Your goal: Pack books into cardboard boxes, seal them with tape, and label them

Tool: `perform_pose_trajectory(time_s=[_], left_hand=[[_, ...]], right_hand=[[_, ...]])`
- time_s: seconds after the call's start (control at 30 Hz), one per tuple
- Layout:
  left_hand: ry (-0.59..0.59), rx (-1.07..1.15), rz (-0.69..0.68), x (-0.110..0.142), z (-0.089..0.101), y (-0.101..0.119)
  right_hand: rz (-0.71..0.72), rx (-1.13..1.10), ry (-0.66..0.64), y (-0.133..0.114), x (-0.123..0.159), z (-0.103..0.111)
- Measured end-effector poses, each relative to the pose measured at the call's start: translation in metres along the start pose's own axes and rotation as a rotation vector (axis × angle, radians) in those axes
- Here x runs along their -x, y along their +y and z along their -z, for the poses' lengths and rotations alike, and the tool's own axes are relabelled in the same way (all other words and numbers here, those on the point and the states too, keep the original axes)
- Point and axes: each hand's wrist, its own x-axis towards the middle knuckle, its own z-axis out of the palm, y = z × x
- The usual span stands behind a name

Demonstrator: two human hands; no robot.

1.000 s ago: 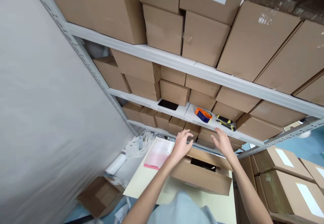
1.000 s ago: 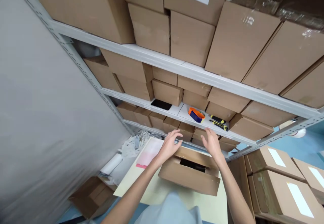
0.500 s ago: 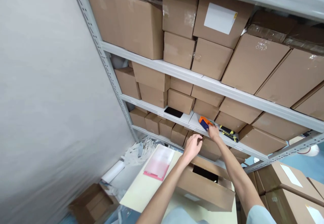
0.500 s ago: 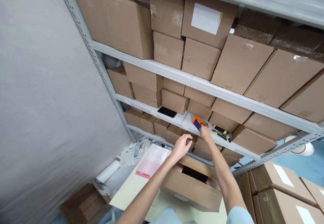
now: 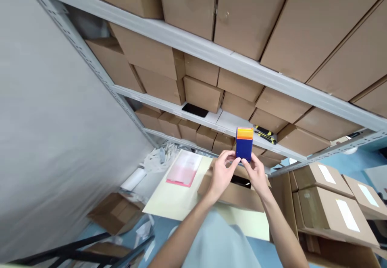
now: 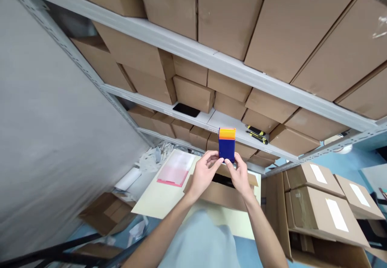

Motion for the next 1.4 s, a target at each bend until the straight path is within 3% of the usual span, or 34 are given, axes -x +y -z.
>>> perform_pose_trajectory(time_s=[0.33,0.5,0.63,0.7,0.93,1.13,1.27,1.4], left_hand=[[-0.19,-0.035,0.011,0.038,0.018,0.023],[-0.132,-0.171,-0.051,0.054,0.029,0.028],[0.01,-0.27,-0.166,0.055,0.055,0.049],[0.02,-0.326,-0.243,0.051,0.069,0.064],[-0.167,-0.548,-0.33,0.041,0.089,0.101],[-0.291,-0.549,-0.289,0.037,0.096,0.104],[-0.39,-0.505,-0.253,0.036,0.098,0.103],[-0.394,-0.482,-0.224,0.04,0.099,0.099]], right_hand=[[-0.089,-0.008,-0.183,-0.021,0.037,0.008],[-0.034,0.065,-0.148,-0.013,0.039,0.0],[0.032,0.158,-0.275,-0.014,0.044,0.005],[0.049,0.231,-0.348,-0.016,0.048,0.009],[0.222,0.503,-0.436,-0.015,0.062,0.018],[0.403,0.546,-0.435,-0.028,0.067,0.021],[0.425,0.567,-0.439,-0.032,0.07,0.023],[0.405,0.597,-0.466,-0.03,0.072,0.025]])
